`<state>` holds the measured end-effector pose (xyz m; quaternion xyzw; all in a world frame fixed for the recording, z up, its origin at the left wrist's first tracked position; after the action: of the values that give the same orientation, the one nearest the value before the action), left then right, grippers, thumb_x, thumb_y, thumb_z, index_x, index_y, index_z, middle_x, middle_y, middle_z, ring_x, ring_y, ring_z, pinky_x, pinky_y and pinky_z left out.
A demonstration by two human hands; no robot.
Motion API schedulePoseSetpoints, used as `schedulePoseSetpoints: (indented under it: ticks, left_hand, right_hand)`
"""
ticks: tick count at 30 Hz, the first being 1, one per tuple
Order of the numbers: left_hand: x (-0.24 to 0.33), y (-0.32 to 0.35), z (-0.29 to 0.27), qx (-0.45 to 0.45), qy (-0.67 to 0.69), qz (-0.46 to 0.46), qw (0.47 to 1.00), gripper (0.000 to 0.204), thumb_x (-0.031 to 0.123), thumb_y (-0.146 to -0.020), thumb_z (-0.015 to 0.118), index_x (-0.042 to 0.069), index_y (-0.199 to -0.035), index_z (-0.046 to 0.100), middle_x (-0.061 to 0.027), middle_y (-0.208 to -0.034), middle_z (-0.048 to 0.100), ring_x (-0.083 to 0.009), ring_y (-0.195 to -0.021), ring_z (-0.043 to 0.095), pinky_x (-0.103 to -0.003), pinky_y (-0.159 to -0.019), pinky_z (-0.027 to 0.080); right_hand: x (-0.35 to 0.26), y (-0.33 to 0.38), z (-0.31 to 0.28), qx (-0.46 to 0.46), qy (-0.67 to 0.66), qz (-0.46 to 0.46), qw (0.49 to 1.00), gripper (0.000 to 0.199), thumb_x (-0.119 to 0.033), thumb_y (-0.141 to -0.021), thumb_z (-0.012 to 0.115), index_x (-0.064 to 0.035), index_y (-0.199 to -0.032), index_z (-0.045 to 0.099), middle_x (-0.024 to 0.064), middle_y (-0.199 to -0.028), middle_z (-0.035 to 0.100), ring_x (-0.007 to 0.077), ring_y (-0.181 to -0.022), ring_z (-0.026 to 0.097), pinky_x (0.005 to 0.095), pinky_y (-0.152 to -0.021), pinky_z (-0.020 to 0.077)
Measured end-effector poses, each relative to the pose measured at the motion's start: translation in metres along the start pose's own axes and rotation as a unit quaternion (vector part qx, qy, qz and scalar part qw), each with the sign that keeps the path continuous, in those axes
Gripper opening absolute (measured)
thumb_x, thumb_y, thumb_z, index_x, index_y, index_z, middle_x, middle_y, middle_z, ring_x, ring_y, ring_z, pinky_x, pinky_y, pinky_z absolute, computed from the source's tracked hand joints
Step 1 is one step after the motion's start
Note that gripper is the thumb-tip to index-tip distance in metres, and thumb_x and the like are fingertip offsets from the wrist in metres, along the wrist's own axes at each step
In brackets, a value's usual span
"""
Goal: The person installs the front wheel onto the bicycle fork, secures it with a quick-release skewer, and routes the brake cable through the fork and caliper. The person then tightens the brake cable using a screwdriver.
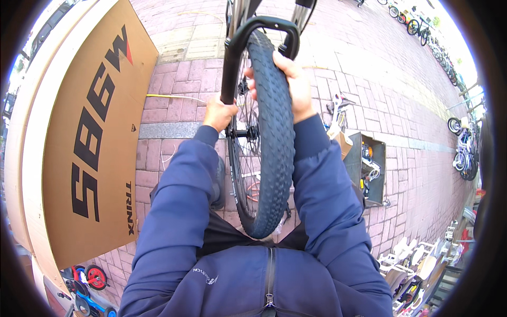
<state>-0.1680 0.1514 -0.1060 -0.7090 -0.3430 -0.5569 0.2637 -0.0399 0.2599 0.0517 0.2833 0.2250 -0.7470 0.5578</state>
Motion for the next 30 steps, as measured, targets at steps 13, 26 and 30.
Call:
schedulePoseSetpoints:
  ticks: [13,26,30]
  left_hand:
    - [-0.008,0.003,0.043,-0.020,0.181,-0.019,0.983,0.020,-0.002,-0.079,0.072,0.002,-0.097,0.065,0.0010,-0.093,0.065,-0.0071,-0.084,0.059,-0.026,-0.078,0.050]
    - [-0.003,0.003,0.031,-0.038,0.130,-0.003,0.991,0.025,0.005,-0.076,0.075,0.003,-0.099,0.065,-0.0011,-0.090,0.066,-0.0097,-0.082,0.062,-0.027,-0.075,0.051]
    - [0.051,-0.011,0.007,0.010,0.181,0.073,0.981,0.024,0.004,-0.074,0.072,0.003,-0.098,0.066,-0.0050,-0.087,0.069,-0.0149,-0.081,0.066,-0.031,-0.074,0.053]
  right_hand:
    - [-0.014,0.017,-0.001,0.089,0.076,0.017,0.993,0.040,-0.032,-0.098,0.054,0.0066,-0.102,0.064,0.0175,-0.090,0.071,0.0247,-0.065,0.071,0.0357,-0.058,0.0615]
    - [-0.002,0.005,0.006,0.003,0.054,0.027,0.998,0.041,-0.035,-0.102,0.052,0.0040,-0.105,0.066,0.0173,-0.092,0.072,0.0230,-0.069,0.072,0.0354,-0.060,0.0625]
    - [0.006,0.002,0.002,0.088,0.049,0.007,0.995,0.041,-0.037,-0.100,0.056,0.0024,-0.104,0.066,0.0174,-0.091,0.073,0.0228,-0.067,0.072,0.0358,-0.061,0.0625]
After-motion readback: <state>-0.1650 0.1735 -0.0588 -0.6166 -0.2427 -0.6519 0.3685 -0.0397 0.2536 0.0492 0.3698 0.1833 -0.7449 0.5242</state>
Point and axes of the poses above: each hand's wrist, its own y-axis away from the middle knuckle, its own z-axis out of the palm, x = y × z, the point moved 7 cm from there along -y, towards the middle knuckle
